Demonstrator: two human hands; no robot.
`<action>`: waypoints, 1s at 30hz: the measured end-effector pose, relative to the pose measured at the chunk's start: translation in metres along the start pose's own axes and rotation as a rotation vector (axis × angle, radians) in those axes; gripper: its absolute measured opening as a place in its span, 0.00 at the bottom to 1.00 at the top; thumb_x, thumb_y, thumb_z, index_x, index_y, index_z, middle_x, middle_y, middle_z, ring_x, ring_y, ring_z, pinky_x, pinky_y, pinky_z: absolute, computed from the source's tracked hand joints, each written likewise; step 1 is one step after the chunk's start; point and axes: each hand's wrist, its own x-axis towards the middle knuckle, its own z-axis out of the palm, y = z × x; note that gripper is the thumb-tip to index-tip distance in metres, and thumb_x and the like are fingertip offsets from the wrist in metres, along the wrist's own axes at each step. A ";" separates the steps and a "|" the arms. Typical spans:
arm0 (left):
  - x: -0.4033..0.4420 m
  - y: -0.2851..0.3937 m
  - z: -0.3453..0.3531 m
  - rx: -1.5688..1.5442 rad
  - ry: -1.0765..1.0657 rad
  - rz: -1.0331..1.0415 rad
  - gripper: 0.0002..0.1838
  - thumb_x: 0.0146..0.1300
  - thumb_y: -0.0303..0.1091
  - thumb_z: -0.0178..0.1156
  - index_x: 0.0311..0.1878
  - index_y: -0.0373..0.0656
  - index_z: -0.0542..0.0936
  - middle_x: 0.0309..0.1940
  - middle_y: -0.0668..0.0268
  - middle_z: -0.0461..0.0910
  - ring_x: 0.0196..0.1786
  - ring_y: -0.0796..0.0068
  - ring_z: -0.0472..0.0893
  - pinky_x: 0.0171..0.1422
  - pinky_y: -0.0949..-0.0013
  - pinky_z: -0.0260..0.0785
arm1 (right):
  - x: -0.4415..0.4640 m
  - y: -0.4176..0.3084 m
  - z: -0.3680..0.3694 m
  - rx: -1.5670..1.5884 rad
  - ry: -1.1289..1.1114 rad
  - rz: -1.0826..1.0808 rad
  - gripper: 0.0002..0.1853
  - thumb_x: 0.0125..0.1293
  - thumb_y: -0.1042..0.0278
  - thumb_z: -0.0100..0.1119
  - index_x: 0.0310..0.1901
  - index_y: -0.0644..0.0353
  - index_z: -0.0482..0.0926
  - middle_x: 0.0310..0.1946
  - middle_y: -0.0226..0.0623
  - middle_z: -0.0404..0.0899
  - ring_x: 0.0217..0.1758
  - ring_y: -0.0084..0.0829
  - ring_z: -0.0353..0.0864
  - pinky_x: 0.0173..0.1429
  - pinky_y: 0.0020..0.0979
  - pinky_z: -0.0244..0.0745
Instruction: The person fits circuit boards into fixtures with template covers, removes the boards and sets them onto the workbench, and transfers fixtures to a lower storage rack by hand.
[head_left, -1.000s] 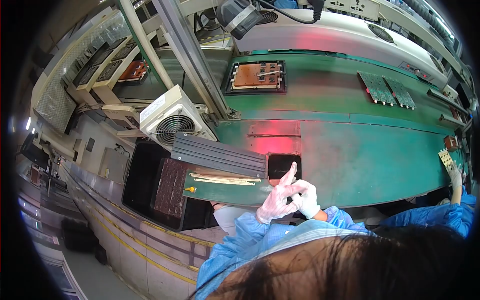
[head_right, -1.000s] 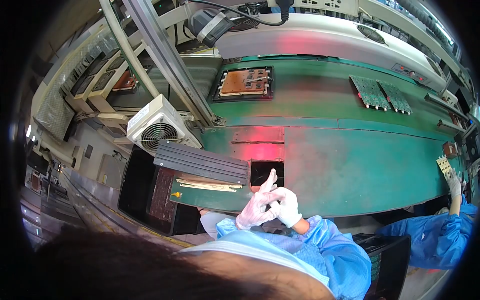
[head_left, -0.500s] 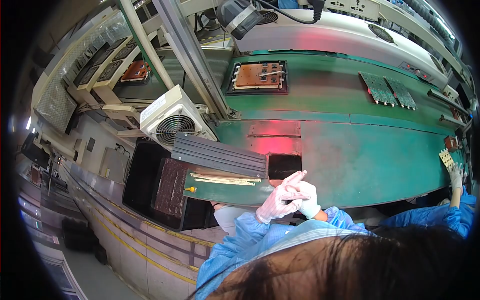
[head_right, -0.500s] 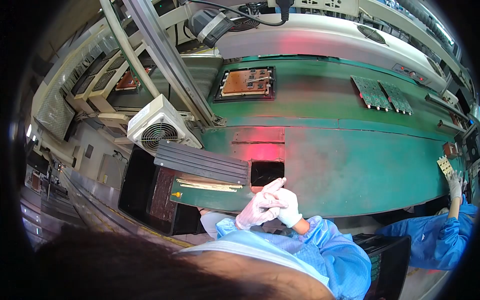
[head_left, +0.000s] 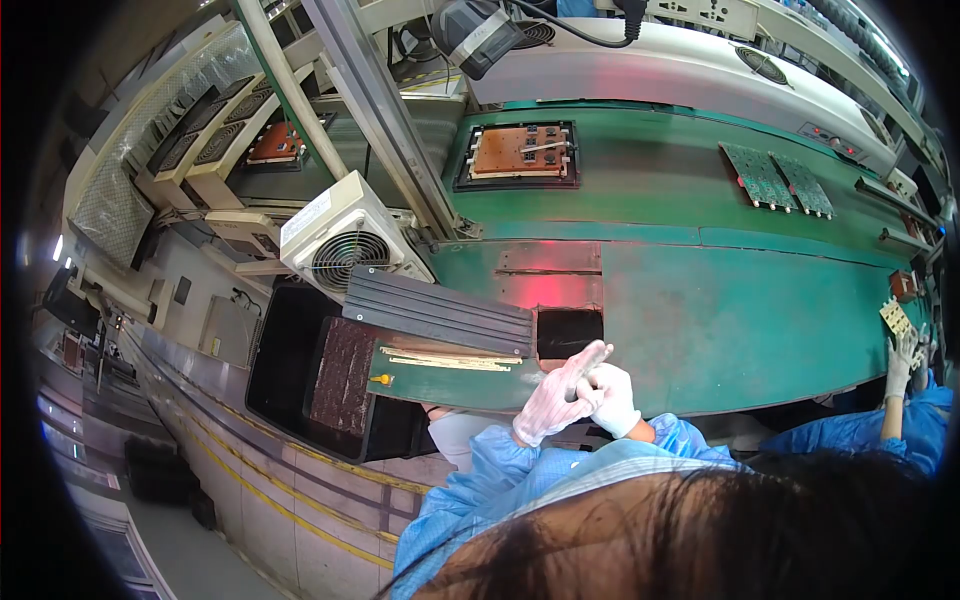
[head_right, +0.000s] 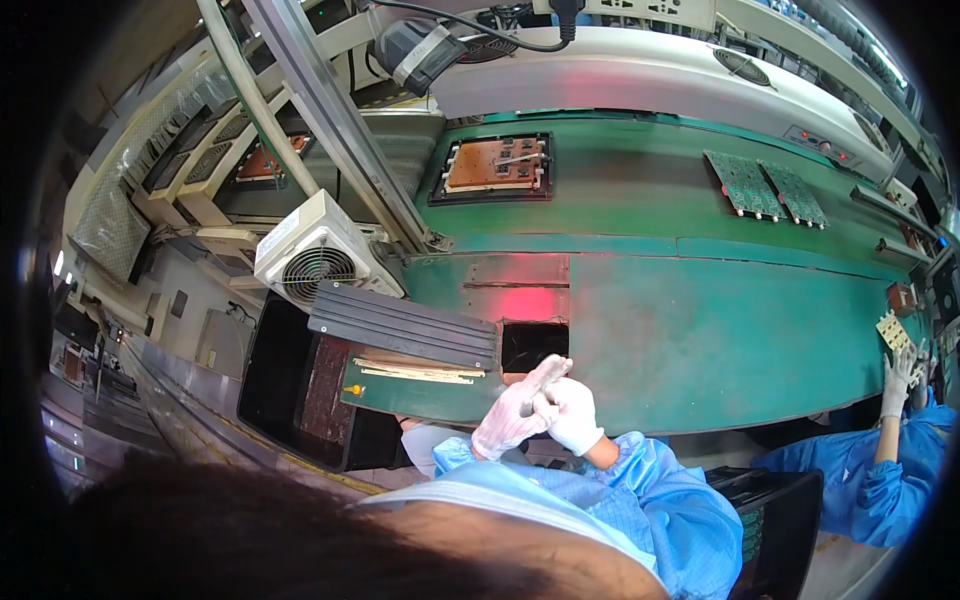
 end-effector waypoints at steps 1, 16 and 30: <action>0.000 -0.001 0.000 0.077 0.005 0.036 0.45 0.59 0.38 0.56 0.72 0.41 0.40 0.63 0.52 0.66 0.65 0.61 0.67 0.64 0.67 0.62 | 0.000 0.001 0.000 0.021 -0.037 -0.002 0.12 0.52 0.74 0.57 0.15 0.60 0.67 0.16 0.35 0.66 0.20 0.29 0.68 0.26 0.30 0.63; -0.002 0.008 0.005 0.024 0.125 -0.021 0.41 0.60 0.37 0.56 0.71 0.41 0.45 0.64 0.59 0.66 0.64 0.63 0.69 0.62 0.69 0.64 | -0.004 -0.006 0.008 0.253 0.094 0.115 0.06 0.55 0.70 0.60 0.23 0.59 0.77 0.18 0.36 0.72 0.22 0.32 0.73 0.29 0.30 0.68; 0.001 -0.008 -0.003 0.200 0.072 0.282 0.38 0.46 0.29 0.59 0.66 0.54 0.64 0.70 0.44 0.49 0.70 0.47 0.57 0.66 0.58 0.59 | 0.003 -0.012 0.000 0.213 0.006 -0.142 0.04 0.57 0.71 0.58 0.34 0.59 0.80 0.27 0.40 0.76 0.30 0.38 0.78 0.36 0.34 0.72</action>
